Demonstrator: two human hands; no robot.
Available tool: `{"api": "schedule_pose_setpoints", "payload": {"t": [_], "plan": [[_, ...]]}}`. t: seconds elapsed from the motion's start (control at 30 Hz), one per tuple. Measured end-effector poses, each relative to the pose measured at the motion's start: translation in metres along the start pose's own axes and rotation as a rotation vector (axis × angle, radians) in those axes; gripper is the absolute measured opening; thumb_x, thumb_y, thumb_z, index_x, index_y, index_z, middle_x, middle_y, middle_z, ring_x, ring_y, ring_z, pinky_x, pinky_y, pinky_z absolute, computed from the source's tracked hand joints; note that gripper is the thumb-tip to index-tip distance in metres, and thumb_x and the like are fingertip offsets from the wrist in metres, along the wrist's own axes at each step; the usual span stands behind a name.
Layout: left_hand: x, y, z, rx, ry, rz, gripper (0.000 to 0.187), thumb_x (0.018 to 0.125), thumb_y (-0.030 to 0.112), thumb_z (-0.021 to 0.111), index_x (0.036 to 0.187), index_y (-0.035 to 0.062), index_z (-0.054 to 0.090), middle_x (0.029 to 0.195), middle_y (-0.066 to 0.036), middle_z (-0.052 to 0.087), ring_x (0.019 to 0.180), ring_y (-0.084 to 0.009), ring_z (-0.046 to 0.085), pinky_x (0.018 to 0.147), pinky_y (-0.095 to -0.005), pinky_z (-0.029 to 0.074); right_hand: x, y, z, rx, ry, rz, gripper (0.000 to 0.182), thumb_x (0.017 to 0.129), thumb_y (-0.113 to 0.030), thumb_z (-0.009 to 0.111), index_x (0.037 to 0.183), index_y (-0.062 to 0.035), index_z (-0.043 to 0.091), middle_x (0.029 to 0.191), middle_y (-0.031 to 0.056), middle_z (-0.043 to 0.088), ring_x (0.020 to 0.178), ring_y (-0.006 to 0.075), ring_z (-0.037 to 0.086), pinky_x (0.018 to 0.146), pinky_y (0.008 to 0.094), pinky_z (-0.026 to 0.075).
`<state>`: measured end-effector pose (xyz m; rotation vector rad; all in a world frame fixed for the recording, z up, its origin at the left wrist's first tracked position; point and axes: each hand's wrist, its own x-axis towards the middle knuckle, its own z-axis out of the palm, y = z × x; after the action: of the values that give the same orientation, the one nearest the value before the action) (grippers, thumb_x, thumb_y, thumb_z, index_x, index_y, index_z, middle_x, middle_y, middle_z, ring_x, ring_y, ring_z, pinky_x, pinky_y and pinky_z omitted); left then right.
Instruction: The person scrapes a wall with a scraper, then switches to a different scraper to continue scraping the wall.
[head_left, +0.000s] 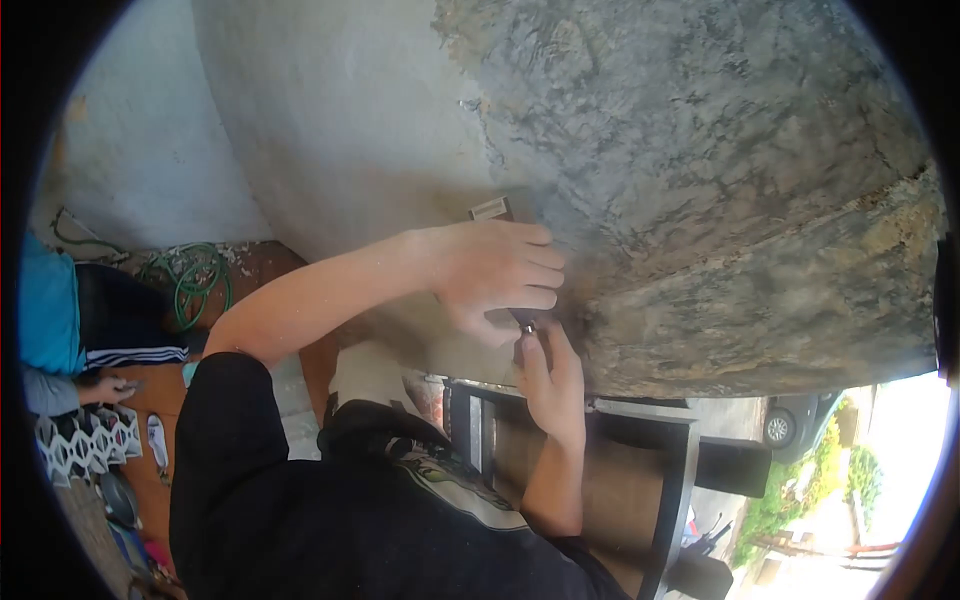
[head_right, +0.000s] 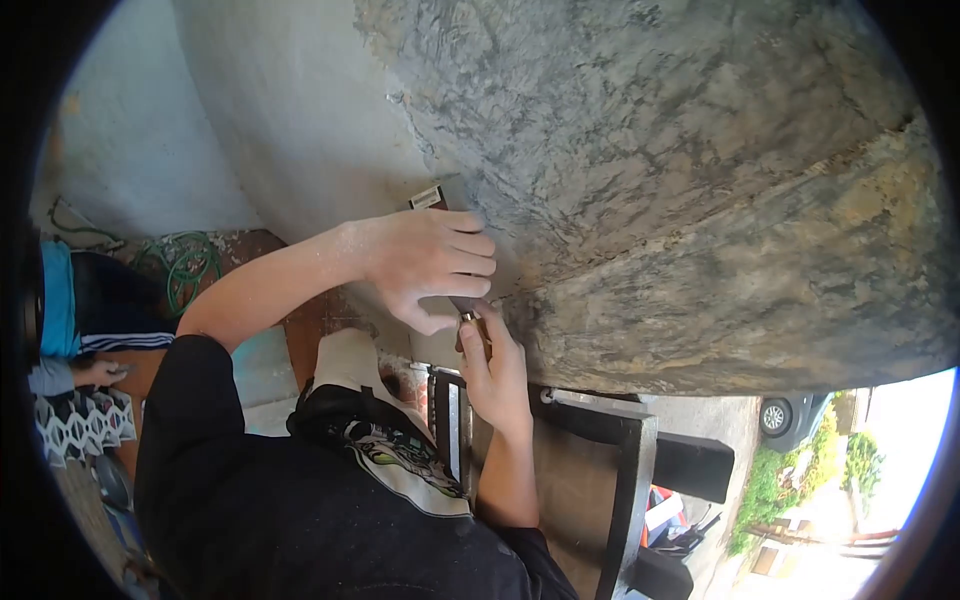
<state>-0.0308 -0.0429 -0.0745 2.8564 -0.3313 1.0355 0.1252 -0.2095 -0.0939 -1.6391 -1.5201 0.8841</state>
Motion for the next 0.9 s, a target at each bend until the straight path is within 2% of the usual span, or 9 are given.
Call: {"api": "schedule_pose_setpoints", "payload": {"t": [0.07, 0.13, 0.2, 0.23, 0.27, 0.33, 0.67, 0.73, 0.9], "plan": [[-0.004, -0.006, 0.004, 0.019, 0.054, 0.010, 0.022, 0.072, 0.024, 0.069, 0.071, 0.0078, 0.055, 0.074, -0.002, 0.050, 0.076, -0.0191, 0.052, 0.070, -0.0333, 0.039, 0.005, 0.012, 0.006, 0.229, -0.052, 0.042, 0.028, 0.102, -0.019, 0.049, 0.121, 0.0017, 0.053, 0.070, 0.0071, 0.058, 0.053, 0.0115, 0.051, 0.051, 0.0278, 0.041], [-0.003, -0.016, 0.016, 0.185, 0.253, 0.004, 0.024, 0.073, 0.017, 0.071, 0.061, 0.0075, 0.052, 0.066, -0.002, 0.049, 0.068, -0.0196, 0.051, 0.063, -0.0325, 0.039, 0.012, 0.011, 0.014, 0.264, -0.056, 0.032, 0.026, 0.103, -0.019, 0.047, 0.119, 0.0011, 0.052, 0.068, 0.0053, 0.058, 0.052, 0.0104, 0.051, 0.049, 0.0277, 0.040], [0.000, -0.022, 0.022, 0.217, 0.327, -0.033, 0.027, 0.073, 0.012, 0.071, 0.058, 0.0082, 0.050, 0.062, -0.001, 0.046, 0.063, -0.0191, 0.049, 0.059, -0.0316, 0.037, 0.018, 0.001, 0.013, 0.191, -0.126, 0.033, 0.026, 0.104, -0.020, 0.046, 0.118, 0.0007, 0.051, 0.066, 0.0048, 0.056, 0.052, 0.0102, 0.051, 0.048, 0.0283, 0.039], [0.002, -0.022, 0.025, 0.241, 0.409, -0.073, 0.030, 0.073, 0.008, 0.071, 0.054, 0.0089, 0.047, 0.058, -0.001, 0.044, 0.059, -0.0186, 0.047, 0.056, -0.0307, 0.036, 0.022, -0.004, 0.011, 0.155, -0.150, 0.006, 0.024, 0.104, -0.021, 0.045, 0.111, 0.0008, 0.053, 0.063, 0.0065, 0.056, 0.049, 0.0151, 0.052, 0.049, 0.0310, 0.041], [0.003, -0.021, 0.028, 0.232, 0.407, -0.070, 0.030, 0.073, 0.008, 0.071, 0.054, 0.0089, 0.047, 0.058, -0.001, 0.044, 0.059, -0.0186, 0.047, 0.056, -0.0307, 0.036, 0.027, -0.002, 0.013, 0.157, -0.143, 0.012, 0.024, 0.104, -0.021, 0.045, 0.111, 0.0008, 0.053, 0.063, 0.0065, 0.056, 0.049, 0.0151, 0.052, 0.049, 0.0310, 0.041], [0.005, -0.019, 0.028, 0.295, 0.501, -0.154, 0.033, 0.073, 0.004, 0.070, 0.052, 0.0095, 0.045, 0.055, 0.000, 0.040, 0.055, -0.0172, 0.044, 0.054, -0.0297, 0.034, 0.036, 0.003, 0.019, 0.035, -0.083, -0.092, 0.030, 0.105, -0.026, 0.042, 0.108, 0.0018, 0.053, 0.056, 0.0014, 0.045, 0.051, 0.0106, 0.047, 0.047, 0.0293, 0.036], [0.000, -0.027, 0.035, 0.342, 0.600, -0.160, 0.036, 0.073, 0.006, 0.074, 0.052, 0.0117, 0.045, 0.056, 0.002, 0.044, 0.056, -0.0149, 0.046, 0.053, -0.0282, 0.036, 0.063, 0.004, 0.011, -0.095, -0.185, -0.025, 0.037, 0.106, -0.026, 0.037, 0.090, 0.0015, 0.055, 0.056, 0.0052, 0.040, 0.050, 0.0148, 0.041, 0.050, 0.0342, 0.035], [-0.005, -0.033, 0.023, 0.384, 0.586, -0.149, 0.038, 0.074, 0.007, 0.075, 0.052, 0.0122, 0.044, 0.057, 0.002, 0.045, 0.057, -0.0143, 0.046, 0.054, -0.0277, 0.036, 0.077, 0.005, 0.018, -0.125, -0.087, -0.290, 0.039, 0.106, -0.027, 0.037, 0.087, 0.0023, 0.054, 0.059, 0.0069, 0.042, 0.051, 0.0160, 0.041, 0.050, 0.0332, 0.034], [0.007, -0.029, 0.048, 0.261, 0.680, -0.092, 0.046, 0.075, 0.003, 0.073, 0.050, 0.0131, 0.036, 0.052, 0.002, 0.039, 0.051, -0.0143, 0.043, 0.051, -0.0264, 0.032, 0.054, -0.001, -0.002, -0.108, -0.199, -0.003, 0.039, 0.105, -0.026, 0.038, 0.083, 0.0036, 0.053, 0.065, 0.0092, 0.046, 0.056, 0.0189, 0.043, 0.054, 0.0354, 0.036]]}}
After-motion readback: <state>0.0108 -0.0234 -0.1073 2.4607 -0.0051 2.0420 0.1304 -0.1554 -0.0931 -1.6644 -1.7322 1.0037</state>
